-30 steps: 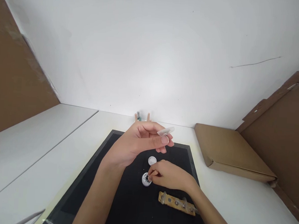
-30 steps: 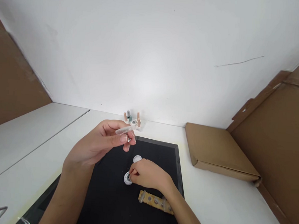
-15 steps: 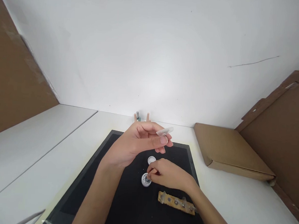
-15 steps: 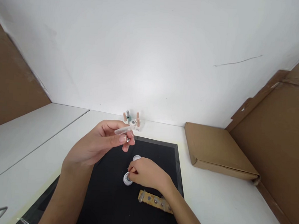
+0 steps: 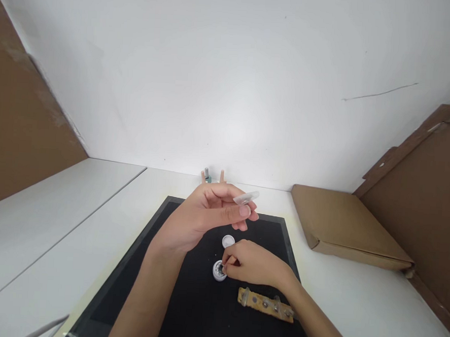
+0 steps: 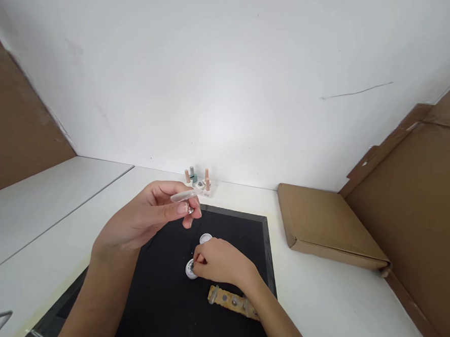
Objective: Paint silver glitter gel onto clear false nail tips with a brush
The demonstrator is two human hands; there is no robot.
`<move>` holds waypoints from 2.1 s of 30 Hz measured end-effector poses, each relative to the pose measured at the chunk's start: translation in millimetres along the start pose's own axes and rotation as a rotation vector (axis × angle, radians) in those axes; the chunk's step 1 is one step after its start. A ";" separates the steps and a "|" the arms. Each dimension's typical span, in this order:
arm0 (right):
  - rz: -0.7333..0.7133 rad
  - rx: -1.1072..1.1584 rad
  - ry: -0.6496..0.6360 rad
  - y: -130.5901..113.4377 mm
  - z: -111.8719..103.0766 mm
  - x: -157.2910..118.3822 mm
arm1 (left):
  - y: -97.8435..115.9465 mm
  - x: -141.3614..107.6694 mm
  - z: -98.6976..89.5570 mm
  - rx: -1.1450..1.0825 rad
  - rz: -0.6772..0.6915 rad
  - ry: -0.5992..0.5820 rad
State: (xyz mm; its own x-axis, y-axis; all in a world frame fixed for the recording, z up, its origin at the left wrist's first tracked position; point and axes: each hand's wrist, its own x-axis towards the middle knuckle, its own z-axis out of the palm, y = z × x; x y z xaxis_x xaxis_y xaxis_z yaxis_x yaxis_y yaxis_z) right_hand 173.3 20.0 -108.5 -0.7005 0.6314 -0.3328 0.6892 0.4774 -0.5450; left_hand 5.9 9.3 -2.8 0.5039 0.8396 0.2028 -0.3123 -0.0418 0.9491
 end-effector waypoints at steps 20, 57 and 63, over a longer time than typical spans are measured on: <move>-0.076 0.049 0.212 -3.1 -17.0 -17.8 | 6.5 0.7 7.4 0.029 -0.046 0.031; -0.617 0.084 1.328 -46.7 -40.5 -113.5 | 6.4 2.1 16.4 0.007 -0.097 -0.094; -0.624 0.065 1.343 -46.0 -40.5 -114.7 | 4.1 2.7 13.8 0.010 -0.093 -0.115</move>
State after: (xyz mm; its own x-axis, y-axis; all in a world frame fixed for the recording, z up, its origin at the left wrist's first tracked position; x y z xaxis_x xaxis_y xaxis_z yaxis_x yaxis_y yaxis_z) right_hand 229.4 -49.7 -14.1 -0.1570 0.4358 0.8862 0.3135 0.8730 -0.3737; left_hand 17.1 3.9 4.9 0.6196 0.7723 0.1401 -0.2527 0.0273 0.9672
